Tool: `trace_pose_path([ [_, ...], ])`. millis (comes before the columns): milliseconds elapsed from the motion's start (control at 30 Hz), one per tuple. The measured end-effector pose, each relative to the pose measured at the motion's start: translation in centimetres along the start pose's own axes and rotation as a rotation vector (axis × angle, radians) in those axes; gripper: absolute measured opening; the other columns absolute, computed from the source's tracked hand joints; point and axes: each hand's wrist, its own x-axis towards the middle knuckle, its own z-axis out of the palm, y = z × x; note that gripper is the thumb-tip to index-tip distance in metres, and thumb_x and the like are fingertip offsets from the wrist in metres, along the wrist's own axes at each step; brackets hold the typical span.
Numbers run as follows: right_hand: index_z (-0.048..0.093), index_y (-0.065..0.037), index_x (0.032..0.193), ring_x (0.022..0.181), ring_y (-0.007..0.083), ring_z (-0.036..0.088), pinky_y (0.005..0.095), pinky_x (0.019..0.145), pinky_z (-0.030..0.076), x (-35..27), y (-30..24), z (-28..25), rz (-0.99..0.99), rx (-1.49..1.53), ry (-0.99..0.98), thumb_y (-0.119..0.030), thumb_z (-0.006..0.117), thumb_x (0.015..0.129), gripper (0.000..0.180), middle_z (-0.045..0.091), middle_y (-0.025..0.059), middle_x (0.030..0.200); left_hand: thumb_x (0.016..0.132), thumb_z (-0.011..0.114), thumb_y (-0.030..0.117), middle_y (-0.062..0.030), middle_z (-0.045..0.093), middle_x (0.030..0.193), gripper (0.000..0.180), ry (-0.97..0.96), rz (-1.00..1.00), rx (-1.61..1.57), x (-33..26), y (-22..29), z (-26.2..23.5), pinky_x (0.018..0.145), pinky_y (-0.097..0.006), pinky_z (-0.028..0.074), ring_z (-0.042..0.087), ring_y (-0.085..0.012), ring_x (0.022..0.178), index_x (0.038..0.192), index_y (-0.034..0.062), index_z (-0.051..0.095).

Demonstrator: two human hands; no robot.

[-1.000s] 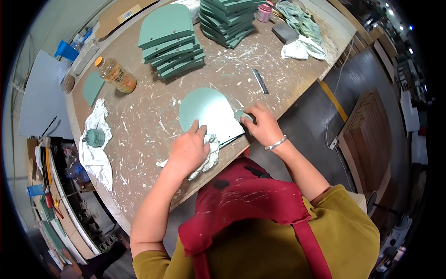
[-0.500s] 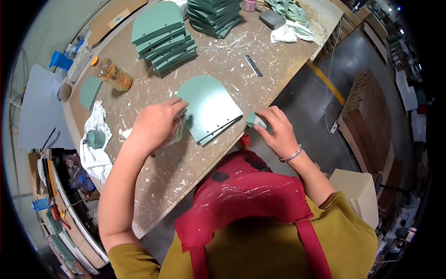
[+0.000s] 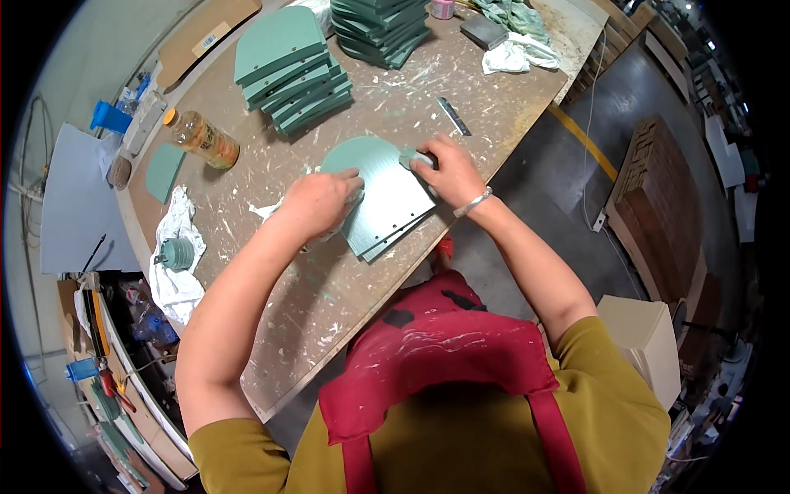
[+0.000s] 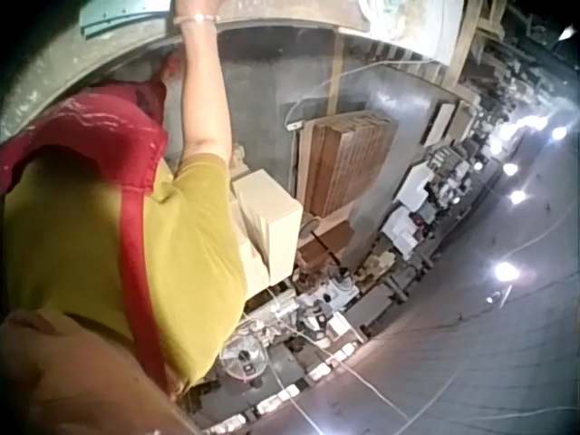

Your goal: The person wipes green wooden panels with a cloth and a block, handling one panel at a time from a stack on a workbench.

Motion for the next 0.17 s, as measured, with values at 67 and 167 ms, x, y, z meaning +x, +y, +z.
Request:
trace_pose_path([
  [67, 0.068, -0.002, 0.104, 0.095, 0.0365, 0.061, 0.0434, 0.084, 0.05, -1.8, 0.3, -0.3, -0.009, -0.013, -0.017, -0.025, 0.069, 0.085, 0.03, 0.06, 0.0176, 0.101, 0.083, 0.067, 0.014, -0.0051, 0.058, 0.14, 0.047, 0.007, 0.001, -0.014, -0.1, -0.2, 0.2, 0.084, -0.043, 0.057, 0.068, -0.0331, 0.101, 0.129, 0.0094, 0.061],
  [167, 0.068, -0.003, 0.106, 0.101, 0.0362, 0.061, 0.044, 0.088, 0.05, -6.3, 0.2, -2.5, -0.05, -0.122, -0.087, -0.023, 0.072, 0.084, 0.03, 0.06, 0.0179, 0.105, 0.083, 0.067, 0.014, -0.0055, 0.058, 0.14, 0.047, 0.037, 0.017, -0.037, -0.1, -0.4, 0.4, 0.085, -0.043, 0.057, 0.068, -0.0331, 0.101, 0.129, 0.0093, 0.061],
])
